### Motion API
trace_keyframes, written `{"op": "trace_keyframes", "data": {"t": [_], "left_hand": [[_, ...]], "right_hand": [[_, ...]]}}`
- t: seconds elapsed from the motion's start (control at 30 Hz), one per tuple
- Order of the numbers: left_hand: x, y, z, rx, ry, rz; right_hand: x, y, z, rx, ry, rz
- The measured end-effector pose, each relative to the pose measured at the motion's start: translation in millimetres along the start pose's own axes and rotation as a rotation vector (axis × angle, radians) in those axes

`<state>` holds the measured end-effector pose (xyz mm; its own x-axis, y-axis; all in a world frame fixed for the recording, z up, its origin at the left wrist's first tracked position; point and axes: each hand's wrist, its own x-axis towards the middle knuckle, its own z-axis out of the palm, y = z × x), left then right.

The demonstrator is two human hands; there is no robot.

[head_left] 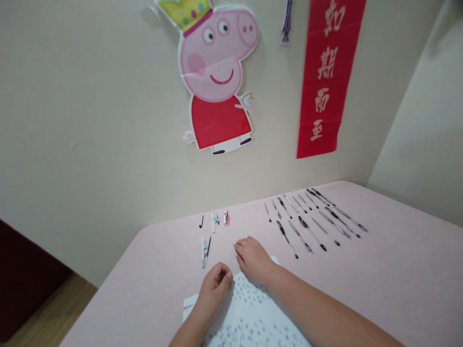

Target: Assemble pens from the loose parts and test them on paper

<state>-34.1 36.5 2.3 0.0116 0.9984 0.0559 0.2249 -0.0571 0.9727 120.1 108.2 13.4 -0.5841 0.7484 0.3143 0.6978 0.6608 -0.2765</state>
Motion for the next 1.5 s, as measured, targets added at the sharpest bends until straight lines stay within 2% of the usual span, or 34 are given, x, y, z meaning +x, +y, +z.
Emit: {"op": "trace_keyframes", "data": {"t": [0.23,0.4,0.5,0.63,0.73,0.87,1.03,1.1,1.17,1.33,1.5], "left_hand": [[1,1,-0.1,-0.01,0.01,-0.006],[1,1,-1.1,-0.057,0.029,0.01],[2,1,-3.4,-0.094,0.095,0.005],[4,-3,-7.8,-0.136,0.212,-0.028],[7,-10,-9.5,-0.129,0.225,-0.019],[11,-20,-9.8,-0.145,0.26,0.091],[10,-16,-10.8,-0.143,0.282,0.084],[7,-10,-10.1,-0.153,0.239,0.082],[5,-5,-8.8,-0.144,0.235,0.054],[1,5,-6.3,-0.166,0.313,-0.029],[1,7,-6.8,-0.154,0.36,-0.013]], "right_hand": [[5,9,4,-0.005,0.004,-0.02],[5,10,7,0.082,0.103,-0.021],[4,5,6,0.185,0.182,-0.11],[3,-9,4,0.274,0.208,-0.291],[2,-20,2,0.311,0.237,-0.381],[0,-32,3,0.376,0.287,-0.486],[-4,-37,2,0.45,0.316,-0.581],[-5,-35,-1,0.49,0.332,-0.537],[-5,-31,-3,0.515,0.361,-0.433],[0,-11,2,0.442,0.409,-0.143],[6,9,9,0.364,0.398,0.03]]}}
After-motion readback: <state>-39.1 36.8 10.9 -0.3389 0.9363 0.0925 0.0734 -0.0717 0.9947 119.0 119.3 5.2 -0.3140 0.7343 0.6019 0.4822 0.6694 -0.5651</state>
